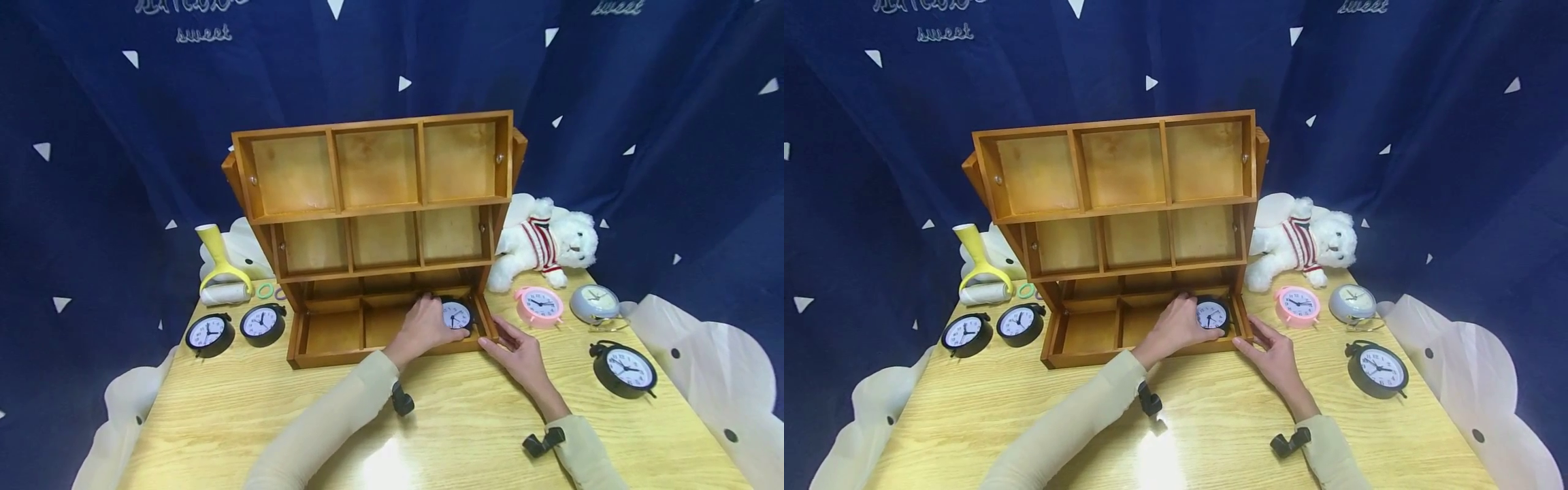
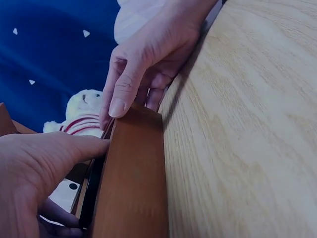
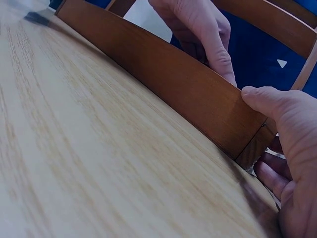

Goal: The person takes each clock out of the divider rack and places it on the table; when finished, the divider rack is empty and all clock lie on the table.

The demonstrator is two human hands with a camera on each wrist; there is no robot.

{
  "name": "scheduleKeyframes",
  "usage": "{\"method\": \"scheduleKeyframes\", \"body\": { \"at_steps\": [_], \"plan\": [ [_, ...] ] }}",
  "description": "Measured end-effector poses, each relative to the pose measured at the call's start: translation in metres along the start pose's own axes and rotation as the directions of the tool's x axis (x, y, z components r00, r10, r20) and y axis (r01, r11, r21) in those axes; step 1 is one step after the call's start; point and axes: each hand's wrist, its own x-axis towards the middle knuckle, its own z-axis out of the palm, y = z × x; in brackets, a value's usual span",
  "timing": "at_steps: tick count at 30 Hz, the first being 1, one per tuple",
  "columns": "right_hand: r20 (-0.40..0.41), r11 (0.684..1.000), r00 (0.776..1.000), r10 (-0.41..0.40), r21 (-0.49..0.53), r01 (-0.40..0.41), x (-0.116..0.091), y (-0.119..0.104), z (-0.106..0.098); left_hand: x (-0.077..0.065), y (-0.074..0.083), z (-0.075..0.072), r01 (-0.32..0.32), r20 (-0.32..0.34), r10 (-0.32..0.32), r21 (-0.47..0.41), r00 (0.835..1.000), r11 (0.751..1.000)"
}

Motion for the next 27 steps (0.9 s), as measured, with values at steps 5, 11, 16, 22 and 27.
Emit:
{"method": "scheduleKeyframes", "body": {
  "at_steps": [5,11,16,22,27],
  "plan": [
    [-0.003,1.0,1.0,-0.015,0.003,0.015,0.0,-0.003,0.0,0.002,-0.001,0.004,0.001,-0.025,-0.002,-0.008,1.0,1.0],
    [0.002,1.0,1.0,-0.008,0.018,0.008,0.0,-0.004,0.002,0.003,-0.006,0.012,-0.027,-0.078,0.027,0.003,0.997,1.0],
    [0.004,1.0,1.0,-0.008,0.018,0.008,0.0,-0.004,0.003,0.004,-0.008,0.016,-0.029,-0.114,0.032,0.023,0.993,0.999],
    [-0.004,1.0,1.0,0.023,-0.004,-0.023,-0.001,-0.009,0.002,0.002,-0.006,0.017,-0.032,-0.134,0.032,0.0,0.991,0.999],
    [0.005,0.999,0.999,0.032,-0.006,-0.032,-0.002,-0.026,0.002,0.0,-0.007,0.018,-0.03,-0.134,0.024,-0.042,0.991,0.999]
  ]
}}
